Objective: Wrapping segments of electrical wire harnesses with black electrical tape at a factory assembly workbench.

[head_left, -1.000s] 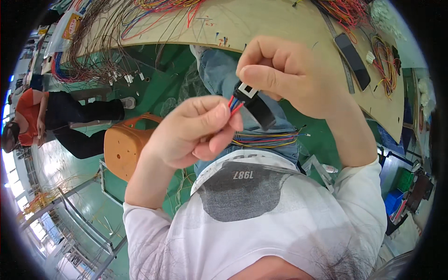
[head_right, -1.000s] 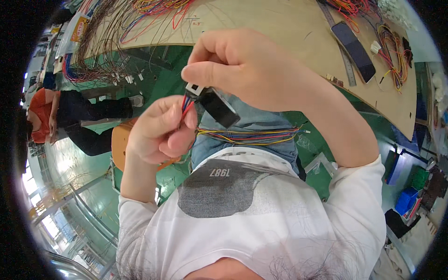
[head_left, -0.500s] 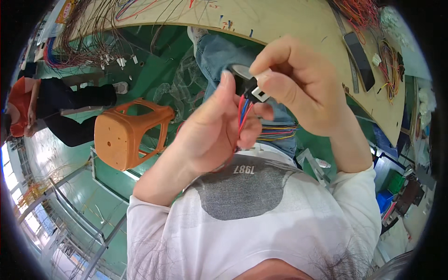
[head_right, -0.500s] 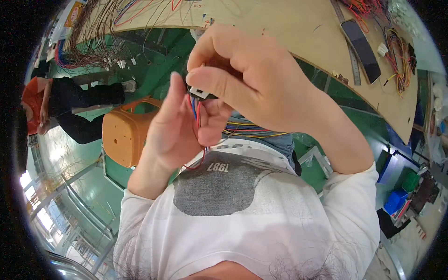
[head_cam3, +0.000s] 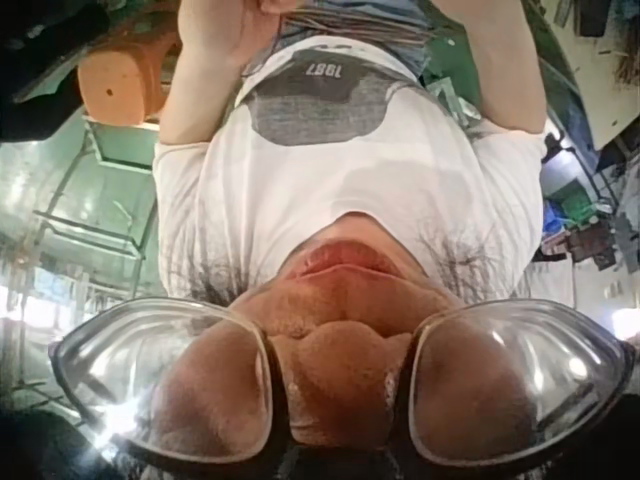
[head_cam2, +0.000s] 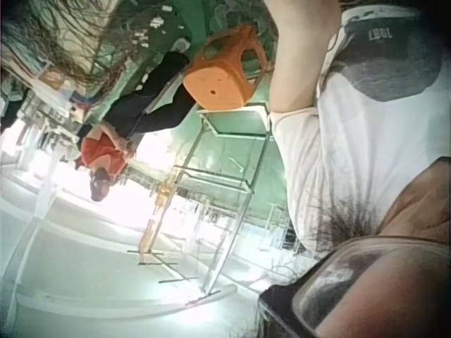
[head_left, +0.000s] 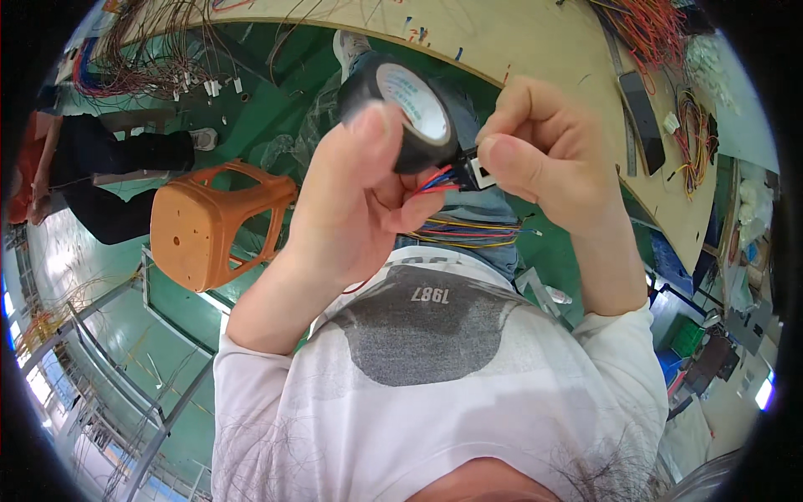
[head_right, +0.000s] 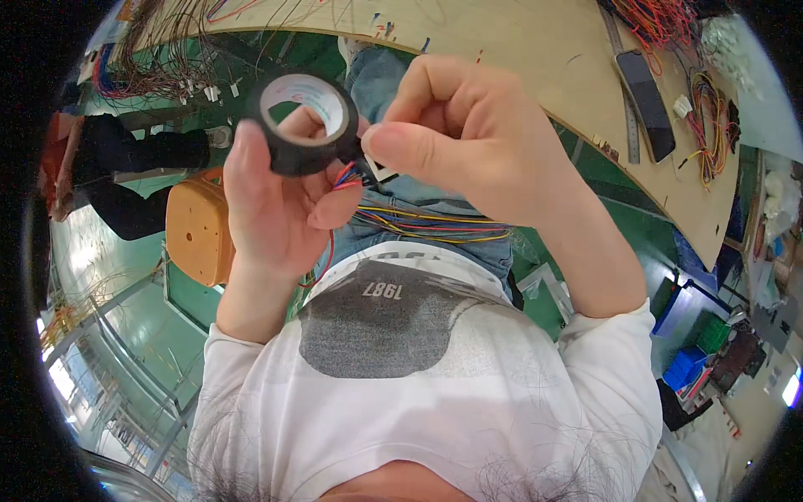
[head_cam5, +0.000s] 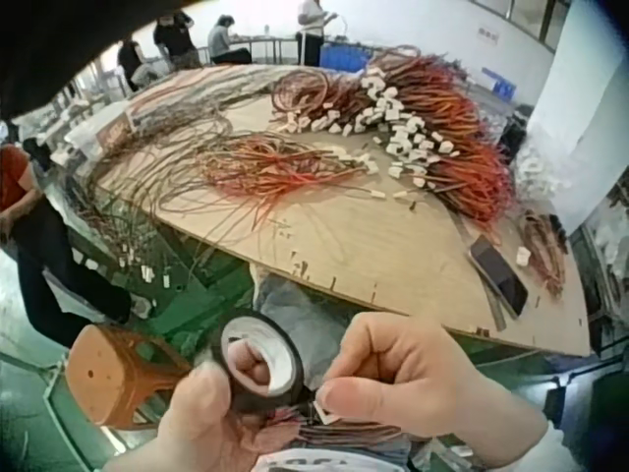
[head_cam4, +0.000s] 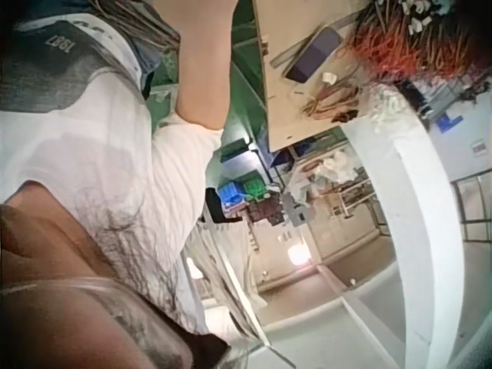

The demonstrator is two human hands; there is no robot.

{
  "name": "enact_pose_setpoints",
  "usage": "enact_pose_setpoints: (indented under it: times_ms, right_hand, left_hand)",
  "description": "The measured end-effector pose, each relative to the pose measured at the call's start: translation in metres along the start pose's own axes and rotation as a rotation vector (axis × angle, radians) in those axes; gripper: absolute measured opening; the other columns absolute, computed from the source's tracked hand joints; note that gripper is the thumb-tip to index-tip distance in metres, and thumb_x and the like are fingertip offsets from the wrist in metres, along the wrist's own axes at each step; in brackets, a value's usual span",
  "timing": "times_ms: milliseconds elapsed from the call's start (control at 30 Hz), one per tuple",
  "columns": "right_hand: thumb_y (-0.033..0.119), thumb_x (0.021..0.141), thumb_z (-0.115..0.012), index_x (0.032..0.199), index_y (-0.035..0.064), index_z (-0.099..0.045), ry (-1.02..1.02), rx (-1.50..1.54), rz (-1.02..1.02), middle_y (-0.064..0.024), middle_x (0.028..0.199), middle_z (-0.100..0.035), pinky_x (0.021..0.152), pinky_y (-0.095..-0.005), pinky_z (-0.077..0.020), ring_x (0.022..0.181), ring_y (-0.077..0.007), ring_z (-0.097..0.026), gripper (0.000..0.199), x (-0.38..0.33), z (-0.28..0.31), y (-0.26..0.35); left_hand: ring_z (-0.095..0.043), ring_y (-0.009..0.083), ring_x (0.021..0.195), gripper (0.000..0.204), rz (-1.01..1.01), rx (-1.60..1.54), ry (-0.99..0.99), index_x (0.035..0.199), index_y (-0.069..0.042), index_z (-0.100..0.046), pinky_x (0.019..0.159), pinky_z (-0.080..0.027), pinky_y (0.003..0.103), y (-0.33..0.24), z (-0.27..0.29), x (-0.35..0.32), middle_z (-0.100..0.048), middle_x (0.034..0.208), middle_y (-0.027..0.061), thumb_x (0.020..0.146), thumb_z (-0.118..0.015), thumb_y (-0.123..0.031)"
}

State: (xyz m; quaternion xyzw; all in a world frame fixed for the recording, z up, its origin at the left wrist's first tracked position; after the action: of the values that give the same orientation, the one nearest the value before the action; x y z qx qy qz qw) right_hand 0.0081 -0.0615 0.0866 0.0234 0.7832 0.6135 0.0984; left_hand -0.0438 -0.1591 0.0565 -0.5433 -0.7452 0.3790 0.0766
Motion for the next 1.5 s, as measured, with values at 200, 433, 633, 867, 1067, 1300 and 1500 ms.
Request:
enact_pose_setpoints:
  times_ms: [200,433,633,867,1067,1300,1500]
  right_hand:
    - [0.013,0.080,-0.061,0.074,0.0030,-0.050,0.057,0.085,0.020,0.0009,0.063,-0.052,0.043,-0.0162,-0.0306,0.052,-0.0005,-0.043,0.017,0.002,-0.003,0.003]
    - [0.013,0.082,-0.057,0.078,0.0029,-0.049,0.198,-0.185,0.249,0.0019,0.063,-0.049,0.042,-0.0162,-0.0293,0.049,-0.0017,-0.040,0.014,0.005,-0.009,0.018]
    - [0.015,0.078,-0.061,0.068,0.0046,-0.050,0.012,-0.566,0.040,0.0002,0.059,-0.049,0.047,-0.0205,-0.0342,0.055,-0.0036,-0.041,0.018,0.027,-0.003,0.010]
    - [0.010,0.082,-0.053,0.070,0.0042,-0.047,-0.247,0.110,0.076,-0.0008,0.054,-0.049,0.037,-0.0191,-0.0322,0.041,-0.0039,-0.042,0.015,0.024,-0.014,0.000]
    - [0.011,0.083,-0.050,0.089,-0.0002,-0.054,-0.168,-0.714,0.408,-0.0106,0.075,-0.058,0.055,-0.0286,-0.0419,0.059,-0.0160,-0.053,0.014,0.016,-0.034,0.091]
    - [0.013,0.081,-0.050,0.099,-0.0028,-0.054,0.675,-0.059,1.102,-0.0153,0.095,-0.057,0.073,-0.0328,-0.0420,0.083,-0.0244,-0.055,0.024,-0.097,-0.073,0.214]
    - [0.015,0.079,-0.053,0.101,-0.0016,-0.054,0.693,-0.120,1.111,-0.0138,0.091,-0.058,0.071,-0.0311,-0.0422,0.081,-0.0226,-0.056,0.027,-0.129,-0.066,0.222]
  left_hand:
    - [-0.043,0.0104,0.072,0.035,-0.574,0.408,0.239,0.093,0.001,-0.049,0.058,-0.035,0.020,-0.028,-0.021,-0.013,-0.045,0.084,0.0056,0.086,-0.041,-0.031]
    - [-0.041,0.0022,0.050,0.048,0.553,-0.047,0.356,0.098,0.000,-0.049,0.041,-0.032,0.017,0.040,-0.011,-0.003,-0.051,0.074,-0.0002,0.071,-0.070,-0.032]
    - [-0.052,0.0070,0.066,0.014,-0.028,0.692,0.007,0.077,-0.002,-0.054,0.055,-0.043,0.023,-0.008,0.013,0.011,-0.058,0.076,0.0027,0.071,-0.066,-0.005]
    - [-0.054,0.0257,0.063,0.030,-0.896,1.555,-0.070,0.095,-0.006,-0.053,0.054,-0.046,0.034,-0.055,-0.032,-0.028,-0.052,0.080,0.0107,0.070,-0.067,-0.012]
    - [-0.055,0.0222,0.061,0.027,-0.996,1.419,-0.129,0.094,-0.001,-0.055,0.051,-0.044,0.028,-0.074,-0.019,-0.031,-0.053,0.078,0.0116,0.069,-0.066,-0.005]
    - [-0.053,0.0128,0.062,0.021,-0.878,1.148,-0.184,0.092,0.002,-0.056,0.054,-0.043,0.022,-0.065,-0.024,-0.038,-0.052,0.077,0.0078,0.072,-0.062,0.003]
    - [-0.052,0.0107,0.061,0.020,-0.810,1.122,-0.179,0.091,0.002,-0.057,0.052,-0.042,0.022,-0.056,-0.018,-0.037,-0.053,0.076,0.0069,0.072,-0.064,0.001]
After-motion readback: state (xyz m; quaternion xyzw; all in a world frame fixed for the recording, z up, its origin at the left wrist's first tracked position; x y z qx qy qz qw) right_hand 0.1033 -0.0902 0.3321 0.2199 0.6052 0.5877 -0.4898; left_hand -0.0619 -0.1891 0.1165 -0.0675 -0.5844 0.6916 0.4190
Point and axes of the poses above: each hand's wrist, its own x-axis towards the middle knuckle, its own z-axis out of the back of the hand, y = z × x, the point moved 8 cm from there along x, towards the middle knuckle
